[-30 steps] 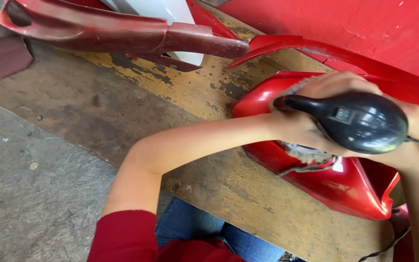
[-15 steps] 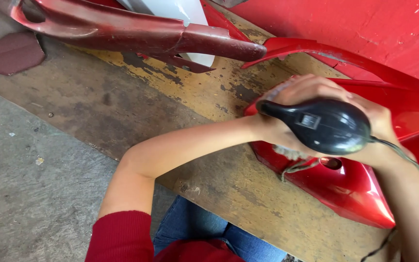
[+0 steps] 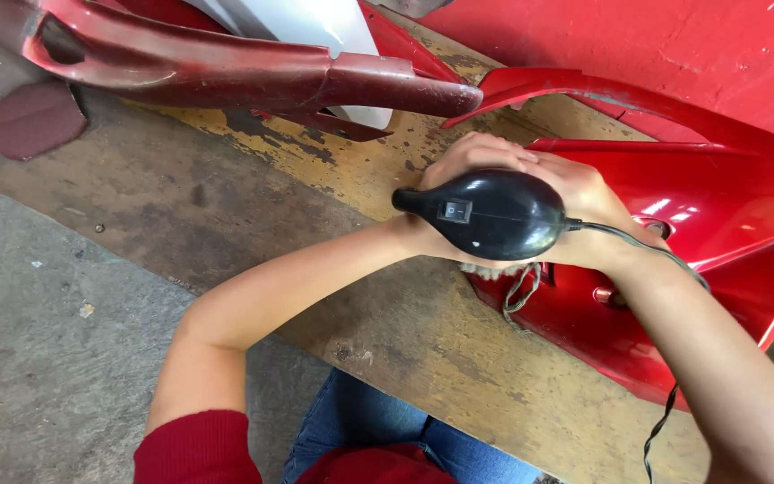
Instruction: The person uses a handheld electric polisher with a buffing pad to polish a red motorcycle fairing resting on a wooden workbench. The person moves the tool across the surface of the fairing, covering various sections including the vents and edges, while other disassembled red and white motorcycle parts are visible nearby.
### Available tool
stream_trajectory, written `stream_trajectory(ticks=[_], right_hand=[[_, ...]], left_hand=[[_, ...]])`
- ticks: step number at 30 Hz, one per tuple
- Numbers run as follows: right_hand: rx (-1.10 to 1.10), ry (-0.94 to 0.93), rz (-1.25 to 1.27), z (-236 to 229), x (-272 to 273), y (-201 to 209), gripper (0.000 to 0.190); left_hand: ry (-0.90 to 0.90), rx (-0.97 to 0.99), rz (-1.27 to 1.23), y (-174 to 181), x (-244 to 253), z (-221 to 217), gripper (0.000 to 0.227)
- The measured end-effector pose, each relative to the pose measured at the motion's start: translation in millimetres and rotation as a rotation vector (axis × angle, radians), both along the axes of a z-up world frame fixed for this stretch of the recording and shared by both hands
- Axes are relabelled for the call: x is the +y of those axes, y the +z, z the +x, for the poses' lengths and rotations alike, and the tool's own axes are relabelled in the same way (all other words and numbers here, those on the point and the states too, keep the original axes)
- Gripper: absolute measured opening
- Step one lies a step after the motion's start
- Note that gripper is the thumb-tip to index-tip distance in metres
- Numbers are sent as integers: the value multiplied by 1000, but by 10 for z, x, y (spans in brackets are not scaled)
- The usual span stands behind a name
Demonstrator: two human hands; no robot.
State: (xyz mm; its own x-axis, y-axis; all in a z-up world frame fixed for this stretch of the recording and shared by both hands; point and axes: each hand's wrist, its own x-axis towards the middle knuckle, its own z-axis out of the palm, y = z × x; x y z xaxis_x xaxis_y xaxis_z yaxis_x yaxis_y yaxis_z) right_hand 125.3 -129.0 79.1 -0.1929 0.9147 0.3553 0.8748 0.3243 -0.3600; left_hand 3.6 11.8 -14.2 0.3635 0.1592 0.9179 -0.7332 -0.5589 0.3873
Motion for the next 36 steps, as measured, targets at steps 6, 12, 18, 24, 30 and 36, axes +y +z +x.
stream_trajectory(ticks=[6, 12, 18, 24, 30, 36], right_hand=[[-212, -24, -8, 173, -354, 31, 45], [-156, -19, 53, 110, -205, -149, 49], [-137, 33, 129, -126, 81, -193, 74], [-127, -12, 4, -113, -452, -232, 45], [-291, -100, 79, -208, -673, -170, 35], [-246, 46, 145, -302, -580, -295, 33]], left_hand=[[-93, -73, 11, 50, -242, 128, 80], [-14, -47, 13, -43, -153, 62, 64], [-65, -49, 5, -170, 115, -126, 63], [-52, -179, 62, -182, -253, -15, 40], [-212, -115, 99, -181, -417, -53, 30], [-152, -120, 213, -346, -282, -215, 28]])
